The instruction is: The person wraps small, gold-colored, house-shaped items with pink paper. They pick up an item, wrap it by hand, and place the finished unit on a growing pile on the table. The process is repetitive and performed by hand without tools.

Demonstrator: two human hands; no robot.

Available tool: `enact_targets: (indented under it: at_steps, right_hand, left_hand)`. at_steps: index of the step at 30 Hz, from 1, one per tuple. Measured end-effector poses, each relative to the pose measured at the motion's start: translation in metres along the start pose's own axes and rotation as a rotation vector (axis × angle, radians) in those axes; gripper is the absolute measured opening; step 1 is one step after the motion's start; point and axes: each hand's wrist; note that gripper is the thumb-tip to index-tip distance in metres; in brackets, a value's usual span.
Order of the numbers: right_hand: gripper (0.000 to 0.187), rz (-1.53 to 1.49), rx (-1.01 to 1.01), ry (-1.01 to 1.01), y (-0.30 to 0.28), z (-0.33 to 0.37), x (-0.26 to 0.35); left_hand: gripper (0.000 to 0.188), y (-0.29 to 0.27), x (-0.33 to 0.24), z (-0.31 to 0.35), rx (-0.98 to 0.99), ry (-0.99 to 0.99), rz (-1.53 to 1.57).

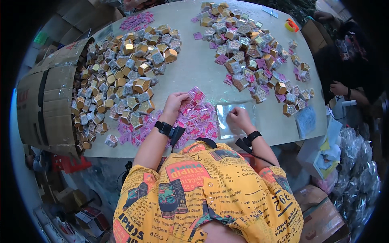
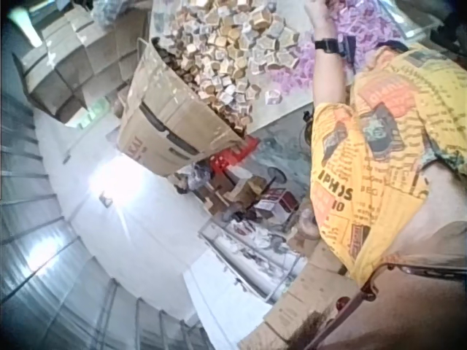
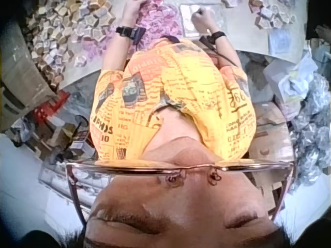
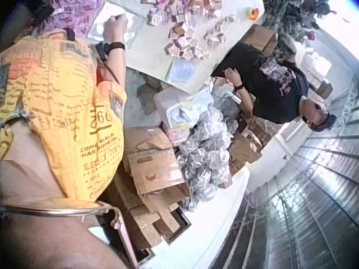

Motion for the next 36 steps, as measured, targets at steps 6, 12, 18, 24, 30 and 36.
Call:
enact_targets:
  at_steps: [6, 12, 18, 24, 30, 36]
  right_hand:
    - [0.011, -0.484, 0.032, 0.015, -0.009, -0.005, 0.001]
    - [0.017, -0.809, -0.020, -0.172, -0.013, -0.021, 0.059]
    - [0.020, -0.825, 0.169, -0.375, -0.024, -0.010, 0.098]
    - [0.020, -0.797, 0.156, -0.481, -0.035, -0.001, 0.125]
    - [0.017, -0.788, 0.185, -0.436, -0.039, 0.006, 0.137]
    - [0.009, -0.885, 0.186, -0.368, -0.040, 0.006, 0.134]
  left_hand:
    - [0.012, 0.001, 0.002, 0.000, 0.119, -0.069, 0.209]
    - [0.011, 0.016, -0.009, 0.004, 0.318, -0.186, 0.353]
    - [0.009, 0.018, -0.009, 0.006, 0.358, -0.250, 0.511]
    - [0.032, 0.039, -0.017, 0.014, 0.090, -0.161, 0.168]
    - [0.032, 0.084, -0.056, 0.035, 0.163, 0.730, -0.847]
    - [0.005, 0.100, -0.059, 0.048, 0.080, 0.593, -0.681]
Point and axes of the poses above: each hand's wrist, its own z-axis away from the middle knuckle, its own y-axis out of the palm, x = y × z, and after that the axes turned 12 degrees about x, right-handed
